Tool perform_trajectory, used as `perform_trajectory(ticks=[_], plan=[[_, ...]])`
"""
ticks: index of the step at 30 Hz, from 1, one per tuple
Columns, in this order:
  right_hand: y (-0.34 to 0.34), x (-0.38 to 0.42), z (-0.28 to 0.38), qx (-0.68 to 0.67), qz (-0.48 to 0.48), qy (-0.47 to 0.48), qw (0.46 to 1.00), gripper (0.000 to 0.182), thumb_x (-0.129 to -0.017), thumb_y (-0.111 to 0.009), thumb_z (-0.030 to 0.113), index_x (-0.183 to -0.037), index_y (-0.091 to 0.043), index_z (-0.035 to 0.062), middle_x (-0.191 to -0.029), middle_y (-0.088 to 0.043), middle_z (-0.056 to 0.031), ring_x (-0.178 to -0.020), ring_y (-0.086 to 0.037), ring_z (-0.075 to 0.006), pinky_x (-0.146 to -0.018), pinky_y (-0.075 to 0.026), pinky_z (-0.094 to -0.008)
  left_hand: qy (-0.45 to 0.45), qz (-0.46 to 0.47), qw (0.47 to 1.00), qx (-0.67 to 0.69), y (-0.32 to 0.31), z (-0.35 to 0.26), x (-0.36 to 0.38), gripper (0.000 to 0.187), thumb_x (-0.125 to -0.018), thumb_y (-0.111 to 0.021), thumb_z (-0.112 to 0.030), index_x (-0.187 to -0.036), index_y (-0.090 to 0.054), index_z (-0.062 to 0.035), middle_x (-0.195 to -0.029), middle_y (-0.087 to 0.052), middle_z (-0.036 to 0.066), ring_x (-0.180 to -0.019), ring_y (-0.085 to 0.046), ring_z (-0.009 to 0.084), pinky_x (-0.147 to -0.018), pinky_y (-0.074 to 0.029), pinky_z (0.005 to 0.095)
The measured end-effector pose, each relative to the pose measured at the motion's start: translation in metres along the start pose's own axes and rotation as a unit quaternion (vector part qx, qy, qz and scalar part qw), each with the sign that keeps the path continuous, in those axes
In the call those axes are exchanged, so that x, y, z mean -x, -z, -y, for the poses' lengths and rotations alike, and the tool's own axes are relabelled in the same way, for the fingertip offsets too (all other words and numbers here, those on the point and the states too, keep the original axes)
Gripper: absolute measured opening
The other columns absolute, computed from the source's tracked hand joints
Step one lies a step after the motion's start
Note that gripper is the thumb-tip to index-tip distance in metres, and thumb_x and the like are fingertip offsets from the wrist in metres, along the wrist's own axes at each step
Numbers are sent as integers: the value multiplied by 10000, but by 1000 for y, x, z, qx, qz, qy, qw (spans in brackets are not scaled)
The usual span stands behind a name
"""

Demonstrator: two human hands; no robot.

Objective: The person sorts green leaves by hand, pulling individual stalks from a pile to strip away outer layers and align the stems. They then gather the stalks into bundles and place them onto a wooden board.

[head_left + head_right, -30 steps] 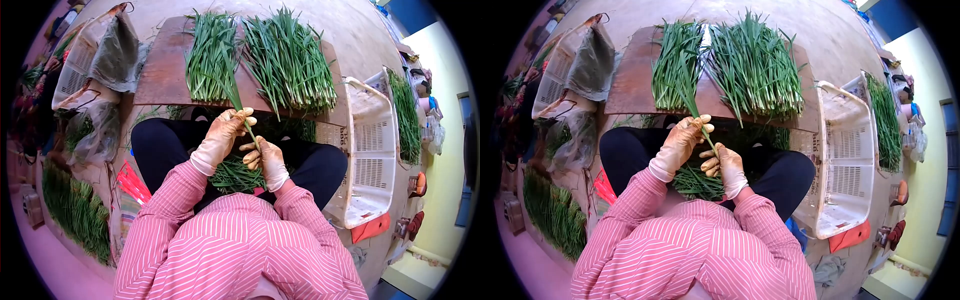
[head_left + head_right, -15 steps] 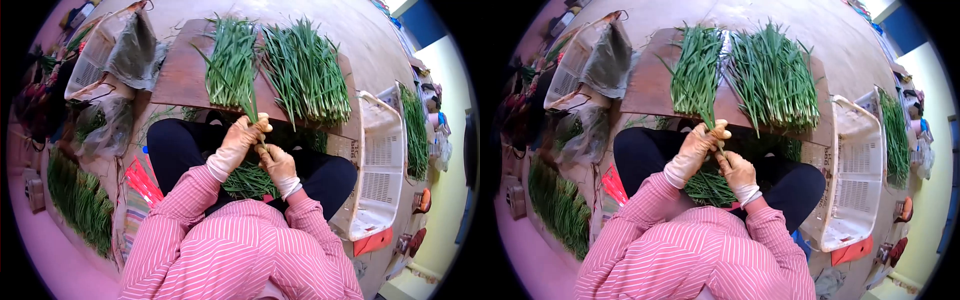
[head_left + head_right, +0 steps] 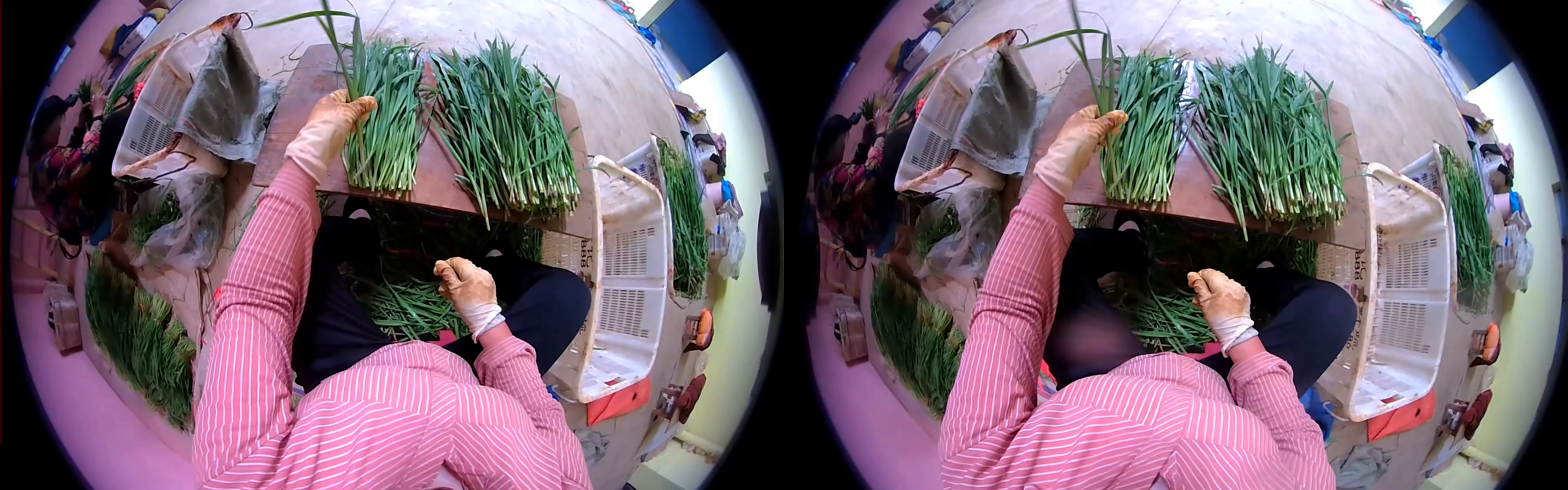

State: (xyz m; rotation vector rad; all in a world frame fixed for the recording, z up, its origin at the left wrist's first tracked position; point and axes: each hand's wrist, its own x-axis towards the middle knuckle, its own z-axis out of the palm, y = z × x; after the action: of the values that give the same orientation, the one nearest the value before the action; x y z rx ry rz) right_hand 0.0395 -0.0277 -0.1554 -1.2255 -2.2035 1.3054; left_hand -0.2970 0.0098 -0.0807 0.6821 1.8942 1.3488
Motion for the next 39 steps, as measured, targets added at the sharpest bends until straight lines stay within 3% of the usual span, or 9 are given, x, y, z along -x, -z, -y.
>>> perform_trajectory(ticks=[5,7,13,18,22,29,32,35,39], plan=[[7,1,-4,49,-2,-9,999,250,-911,-633,309,-821,-663,77,-690,-656,-82,-619,-661,-232,-576,-493,-353,-30,2,999,-44,4,27,-46,218,-879,-701,-249,-939,-674,-42,-744,-627,0,-665,-538,111,-637,-456,280],[5,0,-11,22,1,-19,1000,248,-911,-632,307,-823,-664,77,-683,-653,-80,-617,-658,-228,-580,-493,-351,-9,-3,999,-53,-4,26,-45,181,-876,-711,-247,-923,-654,-82,-734,-608,-40,-644,-489,76,-612,-401,232],[4,0,-5,20,2,-24,1000,258,-910,-633,315,-824,-662,73,-666,-648,-68,-617,-652,-233,-587,-492,-351,7,10,996,-83,-15,40,-46,222,-892,-694,-248,-992,-658,-53,-813,-653,-9,-704,-540,111,-666,-459,265],[3,1,-10,44,-2,8,999,271,-911,-628,331,-821,-661,78,-665,-646,-67,-628,-644,-249,-591,-491,-361,4,-12,994,-108,-13,8,-28,226,-887,-699,-271,-965,-653,-63,-779,-634,-13,-674,-520,95,-630,-447,264],[0,1,-13,45,-2,21,999,273,-917,-619,334,-820,-661,82,-665,-646,-66,-628,-642,-253,-594,-491,-366,-31,-16,990,-133,-13,25,-48,247,-883,-702,-298,-942,-648,-64,-748,-612,-15,-642,-506,92,-601,-434,262],[1,1,-6,37,4,16,999,283,-921,-609,346,-816,-663,89,-657,-640,-66,-619,-635,-266,-591,-491,-368,6,12,982,-191,-19,24,-38,258,-881,-706,-298,-862,-619,-56,-694,-585,12,-586,-502,99,-538,-416,263],[-2,-9,4,78,20,40,996,261,-911,-618,342,-822,-672,103,-681,-645,-72,-634,-638,-274,-594,-498,-372,-16,6,979,-205,-19,33,-48,283,-874,-711,-313,-856,-612,-48,-695,-588,19,-587,-504,104,-545,-425,265],[-18,-32,22,123,-49,177,975,255,-879,-644,354,-789,-657,116,-752,-667,-85,-665,-647,-289,-592,-502,-406,4,23,977,-210,-17,35,-52,294,-869,-716,-309,-889,-607,-37,-720,-610,27,-594,-514,107,-553,-436,266],[-42,-83,60,230,-48,223,946,332,-826,-677,427,-857,-629,100,-797,-637,-101,-780,-629,-301,-702,-485,-420,11,16,973,-229,-21,39,-58,283,-862,-721,-277,-932,-594,-34,-780,-646,43,-624,-539,112,-571,-453,268]])
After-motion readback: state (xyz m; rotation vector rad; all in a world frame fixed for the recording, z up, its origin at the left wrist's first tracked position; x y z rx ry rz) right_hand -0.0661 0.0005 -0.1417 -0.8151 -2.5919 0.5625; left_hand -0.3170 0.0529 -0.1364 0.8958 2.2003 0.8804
